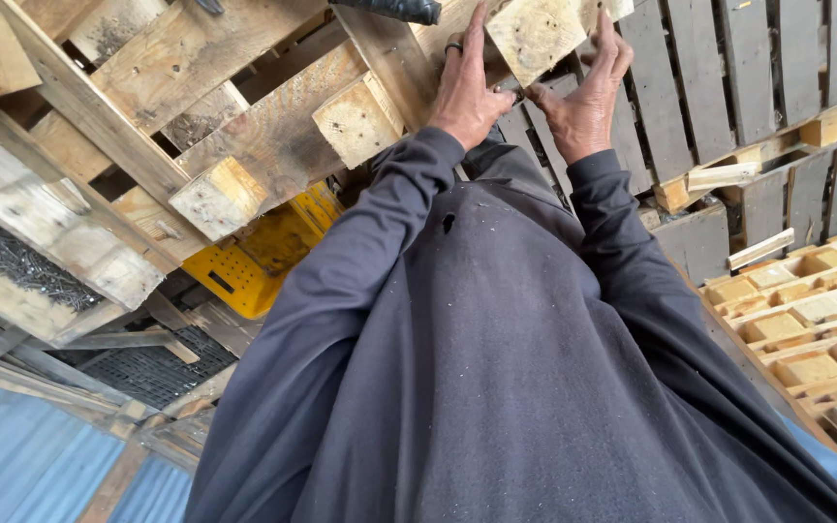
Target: The person dismantles wooden pallets, using a claw hammer to pry apart boards and pull nails from the planks. They collect the salvaged wood blocks into a yellow plastic crate and stack the separated boards aside.
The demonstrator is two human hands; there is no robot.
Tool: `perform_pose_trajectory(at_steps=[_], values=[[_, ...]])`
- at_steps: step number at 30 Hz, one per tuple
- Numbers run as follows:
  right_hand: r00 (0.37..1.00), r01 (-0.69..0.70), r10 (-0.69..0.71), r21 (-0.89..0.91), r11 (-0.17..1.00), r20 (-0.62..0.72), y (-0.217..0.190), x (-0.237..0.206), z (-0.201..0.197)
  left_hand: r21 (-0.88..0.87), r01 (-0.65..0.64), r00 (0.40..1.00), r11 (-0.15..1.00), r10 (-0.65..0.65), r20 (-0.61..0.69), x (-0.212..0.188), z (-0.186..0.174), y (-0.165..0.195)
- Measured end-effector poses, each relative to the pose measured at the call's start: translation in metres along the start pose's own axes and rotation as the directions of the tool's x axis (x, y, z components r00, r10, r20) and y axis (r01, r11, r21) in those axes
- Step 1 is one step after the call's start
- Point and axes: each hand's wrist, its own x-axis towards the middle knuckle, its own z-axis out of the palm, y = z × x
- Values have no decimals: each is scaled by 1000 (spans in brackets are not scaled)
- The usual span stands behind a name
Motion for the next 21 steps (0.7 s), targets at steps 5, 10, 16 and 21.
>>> perform_pose_trajectory(at_steps=[5, 10, 16, 21], values=[[935, -332, 285, 238, 913, 209, 1, -6, 4, 65, -199, 971, 978, 205, -119, 21, 15, -7], [937, -337, 282, 315, 887, 208, -1, -8, 3, 85, -247, 968, 965, 250, -32, 31, 9, -12], [906, -400, 318, 321, 859, 279, -8, -14, -5, 71, -356, 934, 932, 358, -16, 31, 3, -14], [888, -447, 338, 407, 797, 313, 0, -19, -10, 111, -314, 948, 943, 318, -19, 28, 9, -20]])
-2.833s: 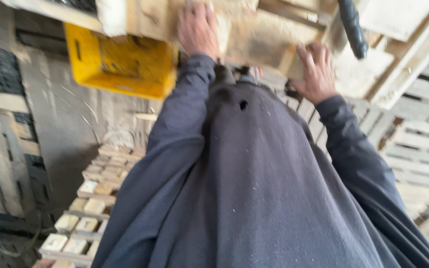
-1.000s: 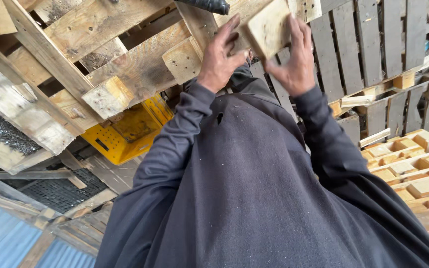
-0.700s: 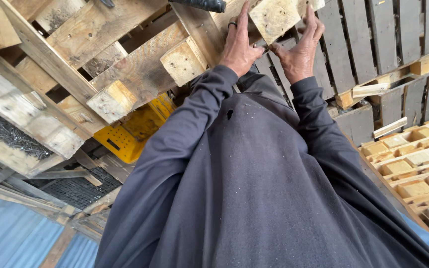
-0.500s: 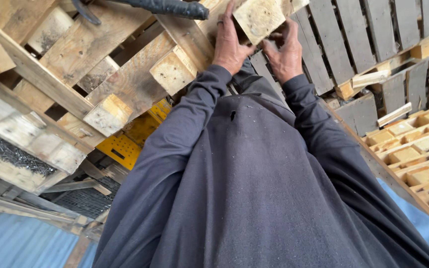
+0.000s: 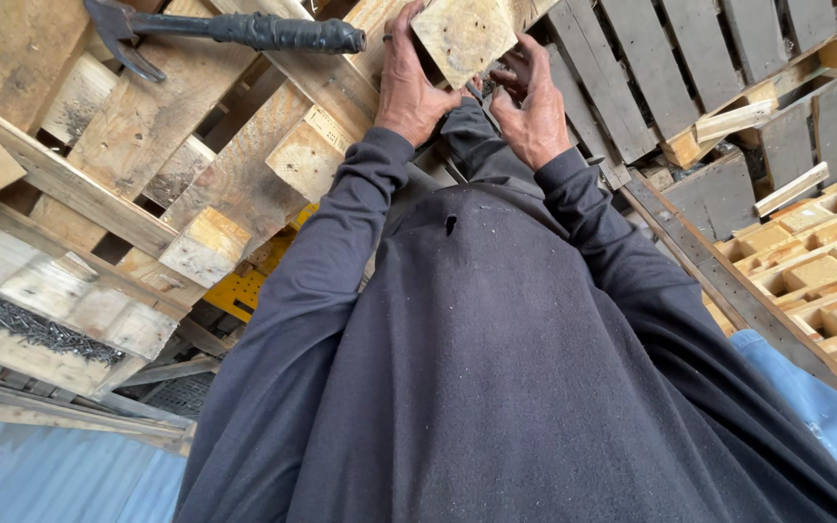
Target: The person dismantles wooden pallets, using a claw hammer to pry apart boards and pull nails from the planks. They collect the salvaged wood blocks into a yellow plastic crate and stack the separated boards aside.
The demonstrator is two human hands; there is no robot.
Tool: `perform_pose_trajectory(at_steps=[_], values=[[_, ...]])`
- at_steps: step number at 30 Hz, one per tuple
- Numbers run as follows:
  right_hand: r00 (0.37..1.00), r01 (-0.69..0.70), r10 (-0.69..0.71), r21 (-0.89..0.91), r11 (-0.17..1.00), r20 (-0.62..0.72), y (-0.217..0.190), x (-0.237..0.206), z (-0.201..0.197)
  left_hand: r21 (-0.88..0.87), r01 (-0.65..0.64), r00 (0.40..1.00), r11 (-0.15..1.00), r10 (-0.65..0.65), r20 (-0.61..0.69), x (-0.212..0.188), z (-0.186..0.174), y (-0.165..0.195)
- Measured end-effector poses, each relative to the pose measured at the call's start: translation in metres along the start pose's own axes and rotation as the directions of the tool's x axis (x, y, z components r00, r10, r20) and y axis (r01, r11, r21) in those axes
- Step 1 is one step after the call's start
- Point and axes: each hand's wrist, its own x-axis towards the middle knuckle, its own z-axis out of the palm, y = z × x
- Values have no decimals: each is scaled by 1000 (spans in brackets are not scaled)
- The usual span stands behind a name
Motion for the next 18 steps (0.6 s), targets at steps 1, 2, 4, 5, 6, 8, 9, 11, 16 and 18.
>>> perform_pose_trajectory(at_steps=[1, 2, 4, 5, 6, 8, 9, 11, 16, 18], values=[[1000, -9, 9, -11, 1000, -3, 3, -1, -1, 11, 1, 1000, 1000, -1, -1, -1, 2, -2], [1000, -19, 19, -26, 999, -6, 6, -1, -1, 7, 4, 1000, 1000, -4, 5, -3, 3, -4], [1000, -27, 27, -7, 1000, -1, 11, -2, -1, -6, 20, 1000, 1000, -20, 13, -3, 5, -7], [1000, -15, 15, 25, 1000, 6, 12, -1, -3, -15, 12, 1000, 1000, -12, 23, -1, 7, -6], [1000, 5, -6, 51, 999, 20, 12, 0, -4, -25, 2, 1000, 1000, -1, 20, 1, 8, -4], [999, 24, -25, -42, 999, -43, 4, 6, -11, 1, 43, 999, 999, -43, -4, 7, 8, 5], [996, 48, -54, -73, 996, -70, -2, 10, -15, 41, 89, 996, 995, -88, -17, 10, 7, 13], [980, 43, -72, -152, 987, -186, -21, 25, -26, 36, 230, 973, 972, -229, -32, 15, 5, 31], [966, 249, -255, -118, 961, -41, -90, 68, -38, 250, 218, 949, 944, -145, -279, -10, -45, 56], [952, 305, -302, -130, 943, 42, -116, 93, -23, 414, 169, 880, 894, 52, -472, -13, -73, 48]])
